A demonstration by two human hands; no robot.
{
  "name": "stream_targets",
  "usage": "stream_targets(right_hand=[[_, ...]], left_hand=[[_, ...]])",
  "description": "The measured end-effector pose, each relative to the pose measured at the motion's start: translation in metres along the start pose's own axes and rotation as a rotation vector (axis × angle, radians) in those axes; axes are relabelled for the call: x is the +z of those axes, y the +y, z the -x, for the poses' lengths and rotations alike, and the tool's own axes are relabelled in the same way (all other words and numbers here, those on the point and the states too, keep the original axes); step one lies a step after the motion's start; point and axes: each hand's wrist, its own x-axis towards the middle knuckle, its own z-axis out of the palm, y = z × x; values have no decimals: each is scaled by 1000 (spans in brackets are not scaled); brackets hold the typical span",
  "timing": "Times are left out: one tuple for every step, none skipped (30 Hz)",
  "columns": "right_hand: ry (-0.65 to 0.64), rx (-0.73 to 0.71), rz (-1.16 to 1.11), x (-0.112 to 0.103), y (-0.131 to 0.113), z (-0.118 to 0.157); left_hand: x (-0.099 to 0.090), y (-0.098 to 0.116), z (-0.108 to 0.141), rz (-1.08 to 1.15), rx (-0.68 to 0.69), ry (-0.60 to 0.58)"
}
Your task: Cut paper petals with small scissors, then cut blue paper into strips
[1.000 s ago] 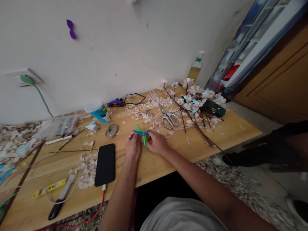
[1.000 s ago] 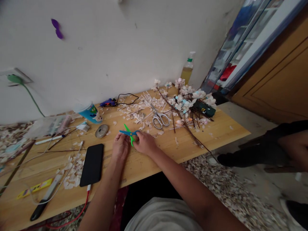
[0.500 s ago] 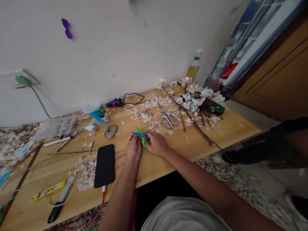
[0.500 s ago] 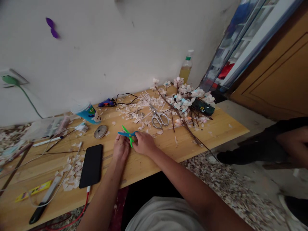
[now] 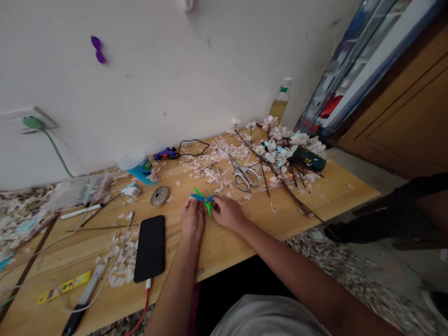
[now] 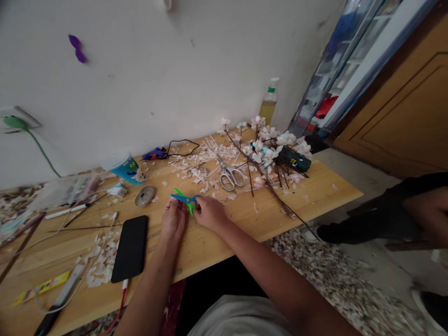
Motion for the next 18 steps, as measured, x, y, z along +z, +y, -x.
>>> stream_targets(right_hand=[[2, 2, 2, 0, 0, 0], [5, 3, 4, 0, 0, 0], [9, 6, 6, 1, 1, -1], [13, 8, 8, 1, 1, -1], [18, 9, 9, 1, 1, -1], [21, 8, 10, 2, 1, -1], [24, 6, 9, 2, 1, -1], [27, 3, 8, 3, 1, -2], [31, 0, 7, 3, 1, -2], [36, -4, 7, 4, 1, -2], [41, -5, 6, 4, 1, -2], [47, -4, 6, 4, 1, -2], [49, -3, 4, 4, 0, -2], [48, -2, 0, 4, 0, -2], [44, -1, -6, 4, 0, -2], [40, 0, -13, 4, 0, -2], [35, 2, -21, 4, 0, -2], [32, 5, -28, 4, 0, -2]], left_hand=[[0, 0, 0, 1, 3, 14], [1, 0, -1, 2, 6, 30], [2, 0, -1, 3, 10, 44], [3, 0, -1, 5, 13, 52], [4, 1, 0, 5, 13, 55], [4, 2, 0, 5, 12, 53], [5, 2, 1, 1, 13, 49], [5, 3, 1, -9, 17, 45], [4, 4, 1, -27, 23, 44], [2, 4, 1, -56, 32, 44], [0, 5, 1, -100, 44, 43], [-2, 5, 0, -156, 57, 40], [-5, 5, -1, -216, 71, 36], [-7, 5, -2, -276, 83, 31], [-9, 5, -4, -330, 96, 27], [-11, 6, -5, -375, 110, 26], [-12, 6, -6, -411, 124, 31], [-14, 8, -7, -442, 140, 38]])
